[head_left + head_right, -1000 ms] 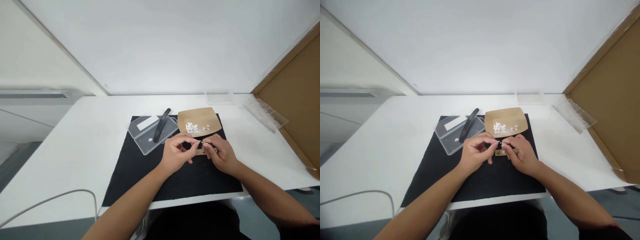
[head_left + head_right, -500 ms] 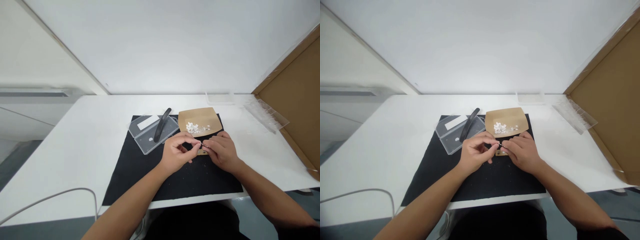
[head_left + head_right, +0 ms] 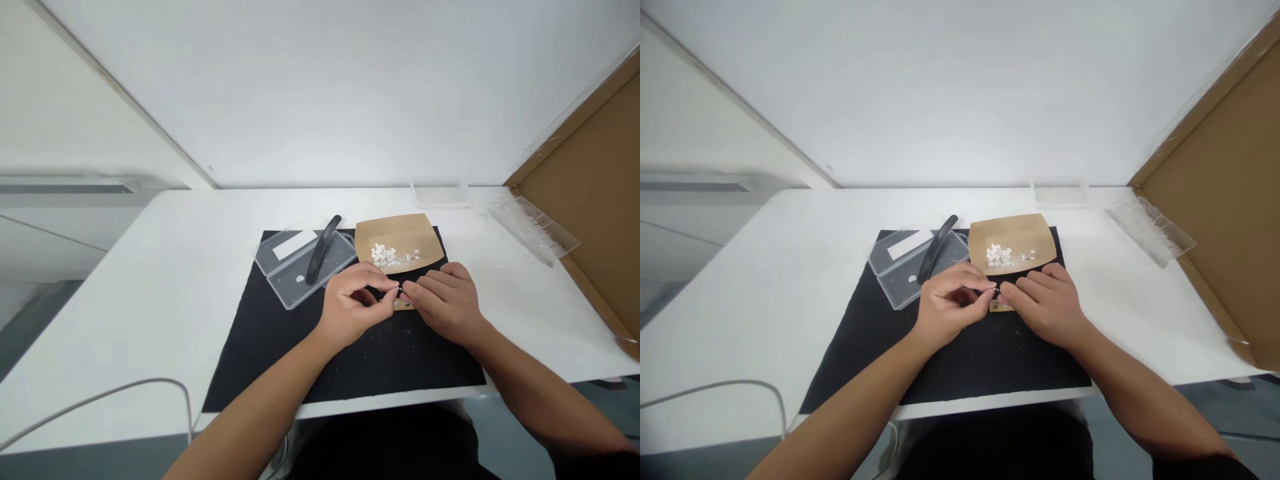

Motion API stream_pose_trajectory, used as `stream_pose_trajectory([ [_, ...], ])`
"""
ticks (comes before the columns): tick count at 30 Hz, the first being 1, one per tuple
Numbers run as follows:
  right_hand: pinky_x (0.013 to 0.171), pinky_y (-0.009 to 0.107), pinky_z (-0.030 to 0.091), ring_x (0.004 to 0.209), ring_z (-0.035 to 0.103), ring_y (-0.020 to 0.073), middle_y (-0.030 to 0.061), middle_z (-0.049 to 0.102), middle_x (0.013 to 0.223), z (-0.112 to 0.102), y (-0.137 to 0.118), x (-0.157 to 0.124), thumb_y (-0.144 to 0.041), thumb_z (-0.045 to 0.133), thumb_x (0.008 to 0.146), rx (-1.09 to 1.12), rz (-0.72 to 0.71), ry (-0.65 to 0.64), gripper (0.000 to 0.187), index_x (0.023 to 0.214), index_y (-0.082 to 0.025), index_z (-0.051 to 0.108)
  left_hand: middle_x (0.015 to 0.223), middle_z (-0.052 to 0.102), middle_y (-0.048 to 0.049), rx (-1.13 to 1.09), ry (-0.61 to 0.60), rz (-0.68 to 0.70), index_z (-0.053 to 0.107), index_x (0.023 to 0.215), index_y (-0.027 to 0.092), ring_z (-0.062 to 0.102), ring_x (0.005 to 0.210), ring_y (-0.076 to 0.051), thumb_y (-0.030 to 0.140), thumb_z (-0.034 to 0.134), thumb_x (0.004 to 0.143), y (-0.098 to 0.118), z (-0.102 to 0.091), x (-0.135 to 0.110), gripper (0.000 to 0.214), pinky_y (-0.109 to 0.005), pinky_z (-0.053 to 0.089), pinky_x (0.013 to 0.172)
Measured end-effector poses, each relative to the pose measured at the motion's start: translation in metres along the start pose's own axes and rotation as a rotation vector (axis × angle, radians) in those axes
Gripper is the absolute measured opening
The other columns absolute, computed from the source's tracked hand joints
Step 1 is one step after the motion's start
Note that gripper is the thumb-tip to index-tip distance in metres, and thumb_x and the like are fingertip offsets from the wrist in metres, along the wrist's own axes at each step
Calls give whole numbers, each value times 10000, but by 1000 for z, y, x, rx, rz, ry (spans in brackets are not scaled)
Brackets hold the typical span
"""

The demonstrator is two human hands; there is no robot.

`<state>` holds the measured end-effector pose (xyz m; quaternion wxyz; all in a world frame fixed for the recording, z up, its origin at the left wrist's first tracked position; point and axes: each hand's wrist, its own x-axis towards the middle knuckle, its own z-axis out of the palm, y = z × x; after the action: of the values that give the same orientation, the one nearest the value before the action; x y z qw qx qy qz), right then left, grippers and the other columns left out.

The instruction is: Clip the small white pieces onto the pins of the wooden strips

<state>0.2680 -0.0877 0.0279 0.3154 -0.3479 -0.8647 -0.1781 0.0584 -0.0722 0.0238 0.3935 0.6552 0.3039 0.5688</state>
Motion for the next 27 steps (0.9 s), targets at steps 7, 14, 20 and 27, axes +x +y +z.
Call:
stream_pose_trajectory([
  [7,704,352,316,630,479,124,-59,574,656,1,-1,-1,-191,684,1019,35,11,-15,60,1032,-202,627,767,686,-54,-48,-12,-58,787,799,141,615,595,-97,110,789,792,-1,0,-2,32,-125,407,387],
  [14,723,347,324,636,507,126,-45,604,683,3,-3,-1,-196,647,1048,189,54,-42,26,1065,-201,628,720,678,-38,-41,-20,-36,721,741,151,631,640,-114,60,756,748,-2,1,-3,98,-161,436,468],
  [20,718,341,322,639,533,129,-28,644,718,6,-3,-1,-198,620,1061,303,94,-36,23,1073,-197,640,701,653,-25,-133,-32,-83,681,706,157,620,672,-115,81,744,780,-4,2,-3,123,-204,508,573],
  [27,738,328,341,606,541,119,-42,654,714,6,-5,-1,-253,511,1118,571,230,-79,160,1047,-211,648,735,662,-53,-278,-85,-200,733,783,145,628,680,-131,153,793,830,-7,-1,-6,76,-135,446,416],
])
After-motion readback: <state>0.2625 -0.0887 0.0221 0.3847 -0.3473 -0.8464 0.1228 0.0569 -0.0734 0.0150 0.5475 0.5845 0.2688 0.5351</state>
